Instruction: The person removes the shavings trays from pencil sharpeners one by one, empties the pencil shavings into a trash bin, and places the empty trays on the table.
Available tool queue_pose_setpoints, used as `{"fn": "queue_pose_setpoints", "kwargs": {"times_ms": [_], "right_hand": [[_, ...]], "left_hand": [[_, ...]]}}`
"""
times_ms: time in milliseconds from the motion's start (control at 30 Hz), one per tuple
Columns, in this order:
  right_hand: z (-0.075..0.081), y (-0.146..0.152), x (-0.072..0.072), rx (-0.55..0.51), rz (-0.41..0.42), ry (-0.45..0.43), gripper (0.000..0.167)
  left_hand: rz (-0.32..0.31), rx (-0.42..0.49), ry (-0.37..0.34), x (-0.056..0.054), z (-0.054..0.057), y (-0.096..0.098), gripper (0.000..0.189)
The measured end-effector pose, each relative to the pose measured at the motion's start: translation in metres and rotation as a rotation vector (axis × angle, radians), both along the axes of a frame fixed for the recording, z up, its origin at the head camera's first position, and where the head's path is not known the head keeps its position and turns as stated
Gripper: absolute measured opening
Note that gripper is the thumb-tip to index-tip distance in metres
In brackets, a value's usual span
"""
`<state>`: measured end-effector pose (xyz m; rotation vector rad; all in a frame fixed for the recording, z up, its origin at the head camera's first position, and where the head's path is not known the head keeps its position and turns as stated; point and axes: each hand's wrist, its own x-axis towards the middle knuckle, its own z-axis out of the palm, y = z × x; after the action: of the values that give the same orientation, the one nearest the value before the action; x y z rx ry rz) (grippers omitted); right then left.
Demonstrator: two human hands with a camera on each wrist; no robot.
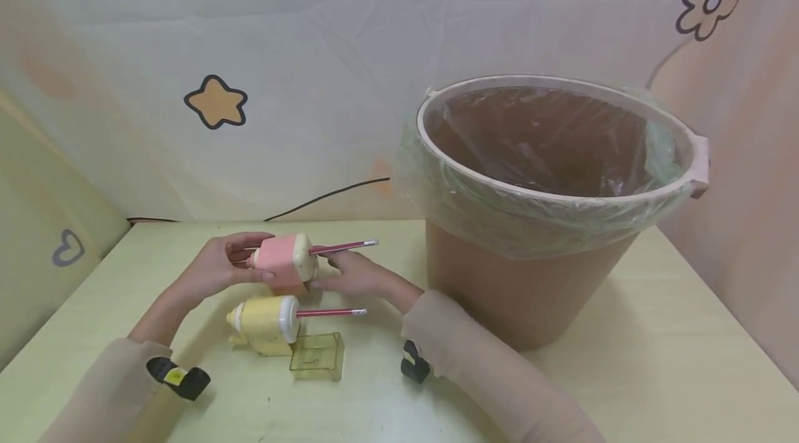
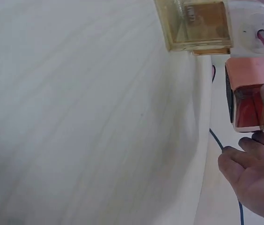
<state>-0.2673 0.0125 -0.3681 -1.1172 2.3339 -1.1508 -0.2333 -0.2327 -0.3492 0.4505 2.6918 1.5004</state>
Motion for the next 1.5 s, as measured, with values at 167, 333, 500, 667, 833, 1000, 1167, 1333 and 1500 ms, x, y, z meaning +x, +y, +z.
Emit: {"fn": "queue_pose_setpoints", "kwargs": {"times_ms": [167, 333, 500, 667, 833, 1000, 1167, 1333, 1500], "right_hand": [[0.001, -0.001, 0.000, -0.087, -0.007, -0.058, 0.056], [0.001, -0.003, 0.000, -0.209, 0.009, -0.132, 0.055], [0.005, -0.006, 0.003, -0.286, -0.048, -0.178, 0.055], [0.010, -0.008, 0.006, -0.267, -0.142, -0.178, 0.056], [0.010, -0.010, 0.009, -0.272, -0.172, -0.210, 0.056], [0.011, -0.010, 0.011, -0.316, -0.157, -0.246, 0.056], [0.015, -0.009, 0.011, -0.369, -0.147, -0.314, 0.056], [0.015, -0.008, 0.012, -0.377, -0.149, -0.336, 0.055], [0.013, -0.008, 0.013, -0.354, -0.178, -0.336, 0.056]], "left_hand": [[0.005, 0.025, 0.002, 0.001, 0.004, 0.002, 0.066], [0.009, 0.042, 0.003, 0.003, 0.008, 0.002, 0.065], [0.002, 0.071, 0.009, 0.005, 0.011, 0.002, 0.064], [0.008, 0.092, 0.011, 0.007, 0.015, 0.003, 0.062], [0.004, 0.143, -0.003, 0.008, 0.015, 0.004, 0.059], [0.002, 0.198, -0.007, 0.009, 0.013, 0.004, 0.058], [0.013, 0.257, -0.033, 0.009, 0.013, 0.006, 0.061], [0.010, 0.274, -0.030, 0.009, 0.013, 0.006, 0.058], [0.006, 0.255, 0.004, 0.010, 0.013, 0.006, 0.056]]}}
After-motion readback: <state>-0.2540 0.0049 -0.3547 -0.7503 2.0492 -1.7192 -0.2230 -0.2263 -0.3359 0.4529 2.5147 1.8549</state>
